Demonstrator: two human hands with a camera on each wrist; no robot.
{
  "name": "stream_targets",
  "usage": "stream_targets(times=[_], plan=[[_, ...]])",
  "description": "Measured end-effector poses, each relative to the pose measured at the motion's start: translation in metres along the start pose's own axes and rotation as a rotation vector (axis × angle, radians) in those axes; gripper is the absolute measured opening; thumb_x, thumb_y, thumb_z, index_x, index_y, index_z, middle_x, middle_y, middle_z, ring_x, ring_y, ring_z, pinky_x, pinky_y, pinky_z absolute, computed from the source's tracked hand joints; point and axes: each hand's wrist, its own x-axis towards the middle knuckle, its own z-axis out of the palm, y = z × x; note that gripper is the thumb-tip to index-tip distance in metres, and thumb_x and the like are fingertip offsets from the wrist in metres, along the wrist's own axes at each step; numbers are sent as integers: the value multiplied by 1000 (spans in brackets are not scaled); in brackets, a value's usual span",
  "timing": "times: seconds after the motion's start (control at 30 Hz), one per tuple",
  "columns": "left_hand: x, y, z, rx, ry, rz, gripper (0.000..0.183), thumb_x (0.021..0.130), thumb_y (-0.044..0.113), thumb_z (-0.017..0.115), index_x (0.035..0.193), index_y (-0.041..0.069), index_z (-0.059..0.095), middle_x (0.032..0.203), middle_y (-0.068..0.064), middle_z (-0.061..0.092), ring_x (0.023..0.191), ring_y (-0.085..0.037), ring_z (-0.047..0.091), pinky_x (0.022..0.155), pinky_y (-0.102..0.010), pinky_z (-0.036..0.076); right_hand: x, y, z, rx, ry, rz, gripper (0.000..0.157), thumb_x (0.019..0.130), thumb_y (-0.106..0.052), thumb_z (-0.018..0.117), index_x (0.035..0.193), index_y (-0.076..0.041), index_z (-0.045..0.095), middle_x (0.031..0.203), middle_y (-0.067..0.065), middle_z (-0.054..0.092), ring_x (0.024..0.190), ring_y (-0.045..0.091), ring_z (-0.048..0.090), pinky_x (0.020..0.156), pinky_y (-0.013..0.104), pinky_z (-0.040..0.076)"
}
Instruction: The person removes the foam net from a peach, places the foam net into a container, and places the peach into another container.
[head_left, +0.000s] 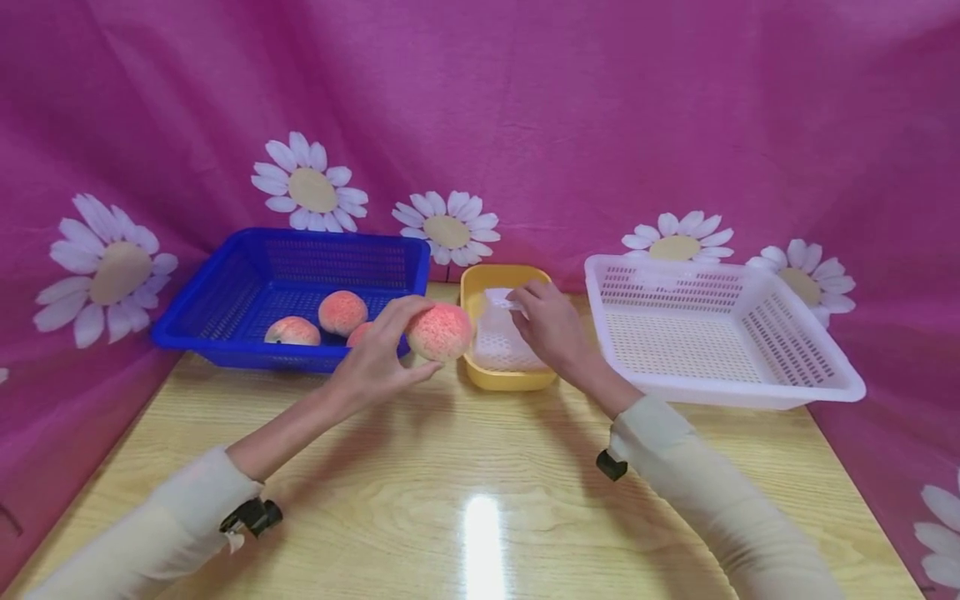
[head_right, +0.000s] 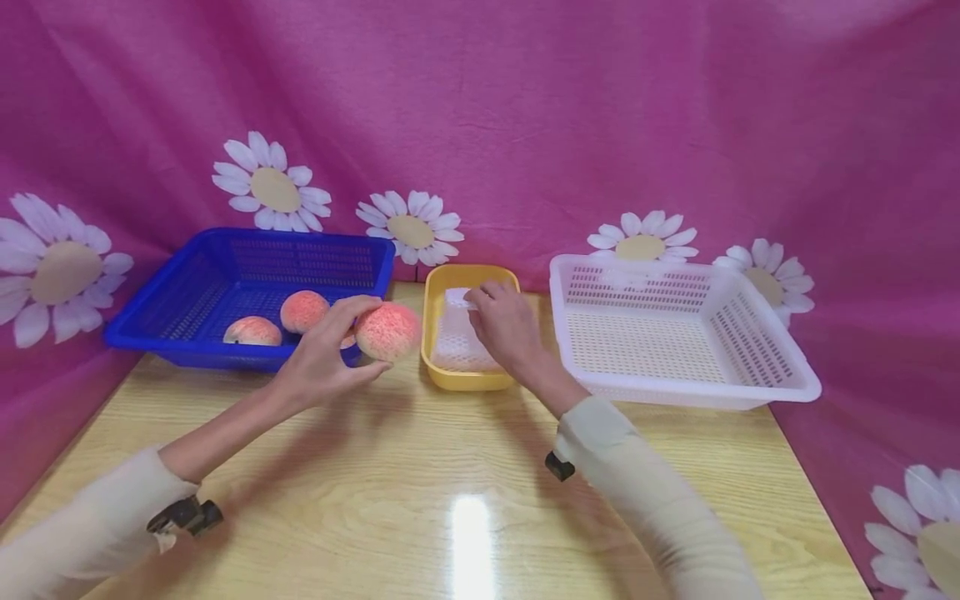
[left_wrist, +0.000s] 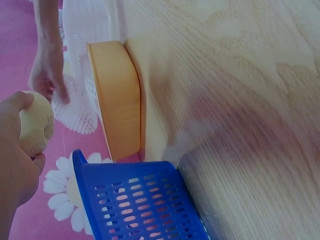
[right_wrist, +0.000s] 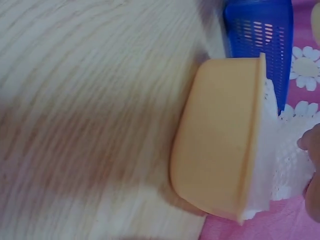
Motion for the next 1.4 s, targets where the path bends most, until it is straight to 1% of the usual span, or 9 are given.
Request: stream_targets(times=[0.17, 0.37, 0.6, 0.73, 0.83, 1.07, 1.17, 1.27, 1.4], plan=[[-1, -2, -4, 40, 26, -27, 77, 67, 4, 92, 133, 0, 52, 131, -17, 55, 122, -29, 52, 96, -42, 49, -7, 0, 7, -19, -99, 24, 18, 85, -2, 73, 103, -2, 71, 98, 12, 69, 92, 33, 64, 79, 43, 54], [-3, -7, -10, 41, 29, -74, 78, 68, 1, 91, 134, 0, 51, 133, -19, 53, 124, -31, 50, 99, -45, 48, -12, -4, 12, -9, -266, 105, 21, 91, -13, 69, 110, -3, 71, 104, 13, 70, 97, 34, 65, 80, 46, 55], [-4, -13, -19, 63, 28, -136, 76, 71, 5, 90, 136, 2, 49, 134, -17, 52, 123, -29, 50, 95, -45, 50, -16, -5, 19, 47, -404, 142, 34, 97, -24, 61, 118, 2, 67, 117, 20, 66, 110, 38, 61, 99, 47, 47], [-5, -18, -25, 70, 33, -157, 76, 73, 7, 90, 136, 4, 49, 134, -15, 52, 124, -30, 48, 98, -49, 47, -18, -5, 23, 59, -440, 164, 39, 99, -31, 57, 120, 1, 68, 120, 20, 66, 112, 38, 61, 98, 47, 47], [-5, -24, -30, 73, 49, -169, 75, 72, 7, 90, 135, 3, 50, 132, -17, 52, 123, -32, 48, 95, -53, 48, -18, -6, 24, 75, -467, 188, 41, 101, -33, 53, 121, 0, 68, 123, 19, 65, 116, 38, 59, 101, 46, 45], [-6, -35, -43, 108, 96, -216, 77, 69, 7, 92, 133, 1, 50, 129, -20, 53, 118, -34, 52, 92, -54, 50, -15, -9, 21, 103, -528, 173, 39, 106, -18, 39, 125, 4, 65, 126, 20, 64, 122, 38, 56, 109, 46, 38], [-7, -40, -48, 120, 106, -232, 76, 70, 6, 91, 133, 0, 50, 130, -21, 52, 119, -35, 51, 91, -55, 51, -14, -9, 20, 118, -546, 178, 38, 103, -14, 43, 127, 6, 64, 128, 22, 63, 123, 39, 55, 109, 48, 37], [-7, -44, -52, 129, 117, -244, 73, 71, 5, 90, 133, 1, 51, 130, -21, 53, 118, -36, 51, 91, -58, 49, -12, -8, 19, 149, -553, 208, 39, 96, -11, 52, 128, 8, 62, 129, 24, 62, 123, 40, 55, 108, 47, 39], [-8, -50, -56, 155, 136, -249, 73, 69, 3, 90, 131, 0, 52, 128, -21, 54, 117, -36, 52, 92, -59, 48, -11, -7, 20, 195, -545, 303, 40, 89, -9, 63, 126, 6, 64, 126, 22, 64, 122, 37, 57, 105, 45, 43]])
